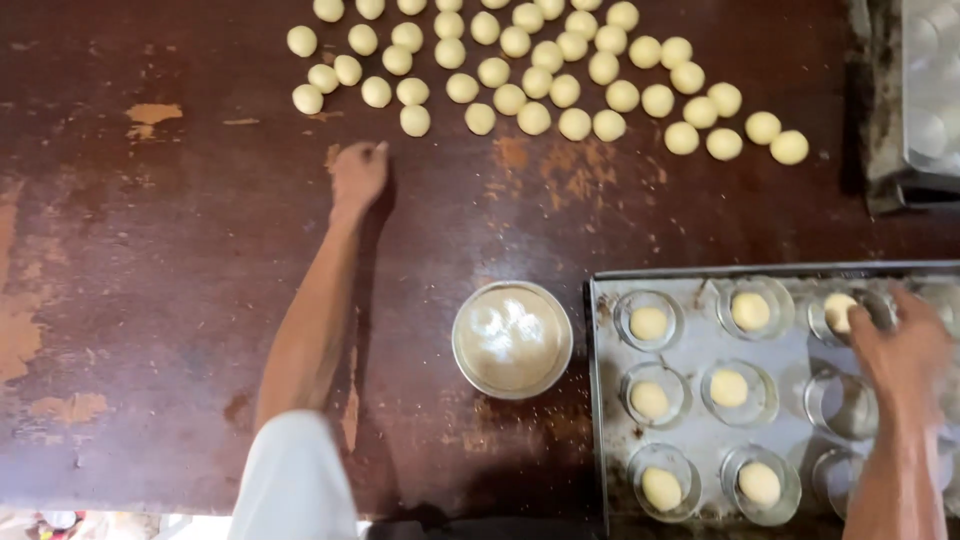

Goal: Dipping dough balls into a bowl of liquid and placing them into round molds on a baking tray.

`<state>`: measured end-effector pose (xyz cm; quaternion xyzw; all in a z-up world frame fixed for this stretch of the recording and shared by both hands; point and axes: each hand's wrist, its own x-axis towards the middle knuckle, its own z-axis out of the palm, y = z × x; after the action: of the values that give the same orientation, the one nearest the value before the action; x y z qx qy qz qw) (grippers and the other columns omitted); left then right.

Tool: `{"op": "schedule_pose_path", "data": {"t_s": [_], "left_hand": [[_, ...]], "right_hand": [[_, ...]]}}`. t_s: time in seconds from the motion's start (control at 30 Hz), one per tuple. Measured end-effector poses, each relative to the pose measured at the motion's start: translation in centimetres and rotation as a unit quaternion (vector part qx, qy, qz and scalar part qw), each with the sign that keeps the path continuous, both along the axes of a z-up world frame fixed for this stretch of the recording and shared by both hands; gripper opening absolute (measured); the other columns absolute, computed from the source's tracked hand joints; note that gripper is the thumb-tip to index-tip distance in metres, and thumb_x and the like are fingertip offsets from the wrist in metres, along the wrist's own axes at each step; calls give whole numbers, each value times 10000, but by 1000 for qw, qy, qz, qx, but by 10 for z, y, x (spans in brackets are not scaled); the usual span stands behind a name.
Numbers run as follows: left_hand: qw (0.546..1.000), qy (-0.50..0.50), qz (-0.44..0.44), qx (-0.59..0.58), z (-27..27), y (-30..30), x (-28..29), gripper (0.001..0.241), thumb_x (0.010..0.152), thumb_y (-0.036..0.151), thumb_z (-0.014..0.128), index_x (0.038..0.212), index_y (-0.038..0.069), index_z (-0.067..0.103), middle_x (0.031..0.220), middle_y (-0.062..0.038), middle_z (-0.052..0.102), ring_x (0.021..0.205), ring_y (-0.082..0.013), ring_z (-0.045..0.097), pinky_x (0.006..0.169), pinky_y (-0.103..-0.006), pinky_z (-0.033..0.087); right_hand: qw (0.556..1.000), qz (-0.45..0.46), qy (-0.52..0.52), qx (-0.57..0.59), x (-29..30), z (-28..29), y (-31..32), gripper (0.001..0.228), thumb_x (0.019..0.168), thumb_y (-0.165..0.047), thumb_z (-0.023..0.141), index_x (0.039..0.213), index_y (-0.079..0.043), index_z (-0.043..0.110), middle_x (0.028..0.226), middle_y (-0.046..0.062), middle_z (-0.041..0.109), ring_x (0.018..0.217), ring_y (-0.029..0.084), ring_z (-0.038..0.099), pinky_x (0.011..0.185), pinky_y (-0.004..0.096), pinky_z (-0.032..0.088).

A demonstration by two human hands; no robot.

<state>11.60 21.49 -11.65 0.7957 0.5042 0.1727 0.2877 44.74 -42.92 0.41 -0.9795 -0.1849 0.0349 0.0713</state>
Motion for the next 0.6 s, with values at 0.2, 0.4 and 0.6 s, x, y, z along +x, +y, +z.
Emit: {"op": "schedule_pose_path", "data": {"t_s": [0.2, 0.4, 0.6], "left_hand": [[999, 26, 24, -9, -58, 28, 85, 448, 917, 482, 590, 1129, 88, 616, 1188, -238, 510, 1077, -437, 499, 914, -502, 468], [960, -245, -104, -89, 10, -37, 77, 400, 753, 22, 787, 1021, 111, 504, 841, -53, 618, 747, -183, 595, 706, -316, 545], [903, -188, -296, -248, 129, -160, 3, 350, 777, 10, 765, 1120, 76, 781, 1014, -55, 786, 785, -114, 672, 722, -229, 568]], "right_hand": [[981, -12, 43, 187, -90, 55, 10, 502, 1014, 82, 739, 1490, 149, 593, 1332, 367, 599, 1076, 477, 624, 828, 559, 537], [948, -49, 102, 298, -168, 39, -37, 451, 991, 109, 702, 1432, 73, 619, 1292, 222, 672, 1083, 299, 651, 968, 382, 533], [906, -133, 152, 372, -228, 28, -49, 396, 1006, 113, 654, 1398, 77, 615, 1185, 178, 682, 1091, 202, 651, 984, 270, 507]]}}
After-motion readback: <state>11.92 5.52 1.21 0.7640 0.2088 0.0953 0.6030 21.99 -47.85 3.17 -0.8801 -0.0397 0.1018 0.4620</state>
